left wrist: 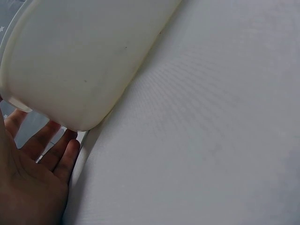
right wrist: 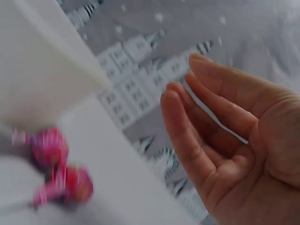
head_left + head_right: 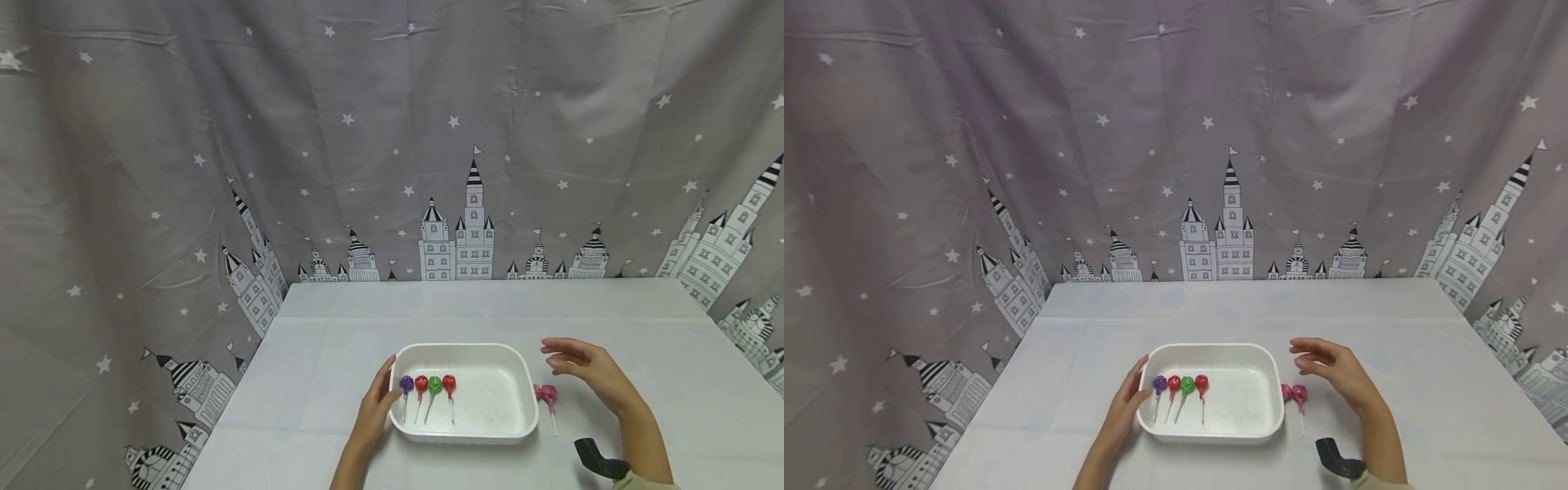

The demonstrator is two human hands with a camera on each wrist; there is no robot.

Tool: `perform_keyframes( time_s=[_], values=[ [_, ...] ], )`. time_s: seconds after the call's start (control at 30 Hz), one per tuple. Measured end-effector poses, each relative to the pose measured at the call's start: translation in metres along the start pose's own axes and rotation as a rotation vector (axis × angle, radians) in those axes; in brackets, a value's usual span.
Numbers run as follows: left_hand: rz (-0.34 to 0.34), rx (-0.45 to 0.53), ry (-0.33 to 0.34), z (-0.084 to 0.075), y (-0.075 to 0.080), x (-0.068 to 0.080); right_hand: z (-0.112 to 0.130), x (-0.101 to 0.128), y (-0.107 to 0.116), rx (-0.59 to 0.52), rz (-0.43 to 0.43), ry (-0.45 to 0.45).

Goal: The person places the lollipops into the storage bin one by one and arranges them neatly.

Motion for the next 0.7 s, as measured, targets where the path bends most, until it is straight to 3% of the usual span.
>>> perform_keyframes(
  time_s=[0.1, 0.27, 0.53, 0.7],
  values=[
    [0.0, -0.002, 0.003, 0.0, 0.0, 0.0, -0.021, 0.003, 0.01, -0.055, 0.046, -0.095],
    [-0.001, 0.003, 0.004, 0.0, 0.0, -0.001, -0.046, 0.006, 0.019, -0.045, 0.13, -0.217],
    [0.004, 0.003, 0.002, -0.002, -0.001, 0.0, -0.064, 0.01, 0.02, -0.176, 0.252, -0.198],
    [0.006, 0.005, 0.008, -0.002, -0.001, 0.0, -0.066, 0.01, 0.019, -0.148, 0.275, -0.208]
  ],
)
Point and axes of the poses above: each hand's wrist, its own x-axis away from the middle knuckle, its own y-axis out of the back of the hand, z = x × y, the point moved 1 cm from there along -x, towards the middle knuckle, and after that the axes turned 9 degrees about -z, right-handed, at the moved point
